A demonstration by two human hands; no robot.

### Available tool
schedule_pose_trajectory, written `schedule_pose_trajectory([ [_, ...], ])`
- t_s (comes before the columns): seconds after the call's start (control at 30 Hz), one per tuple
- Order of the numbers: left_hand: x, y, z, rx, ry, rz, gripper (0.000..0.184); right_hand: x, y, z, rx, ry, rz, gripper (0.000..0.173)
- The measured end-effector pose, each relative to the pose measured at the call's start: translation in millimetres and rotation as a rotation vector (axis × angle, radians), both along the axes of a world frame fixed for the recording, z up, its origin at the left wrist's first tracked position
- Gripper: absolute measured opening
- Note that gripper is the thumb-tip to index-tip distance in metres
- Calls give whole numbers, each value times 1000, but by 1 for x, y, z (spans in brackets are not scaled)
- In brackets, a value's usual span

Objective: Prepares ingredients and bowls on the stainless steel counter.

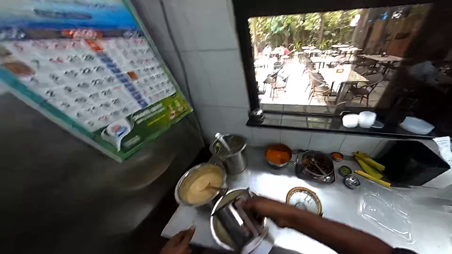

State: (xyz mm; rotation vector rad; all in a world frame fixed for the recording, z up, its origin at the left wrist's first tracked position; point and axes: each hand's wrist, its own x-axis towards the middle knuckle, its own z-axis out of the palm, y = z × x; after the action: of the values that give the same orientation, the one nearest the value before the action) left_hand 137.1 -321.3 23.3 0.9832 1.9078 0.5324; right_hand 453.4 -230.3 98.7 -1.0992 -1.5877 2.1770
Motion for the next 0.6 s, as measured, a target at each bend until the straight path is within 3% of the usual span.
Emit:
schedule_pose_trajectory([
  [0.13, 8, -5, -64, 61, -305, 106, 58, -8, 7, 26, 258, -295, 96, 45],
  [0.3, 39, 1, -124, 278, -553, 327, 34, -27, 10, 23, 454, -618, 73, 48],
  [0.4, 51, -5, -131, 253, -723, 359, 30, -36, 10, 17, 822, -893, 66, 52],
  [0.53, 46, -27, -136, 181, -830, 248, 35, -59, 10, 5, 1395, -1200, 64, 59],
  [0.6, 39, -43, -136, 156, -832, 196, 37, -69, 19, -4, 1461, -1297, 230, 59],
])
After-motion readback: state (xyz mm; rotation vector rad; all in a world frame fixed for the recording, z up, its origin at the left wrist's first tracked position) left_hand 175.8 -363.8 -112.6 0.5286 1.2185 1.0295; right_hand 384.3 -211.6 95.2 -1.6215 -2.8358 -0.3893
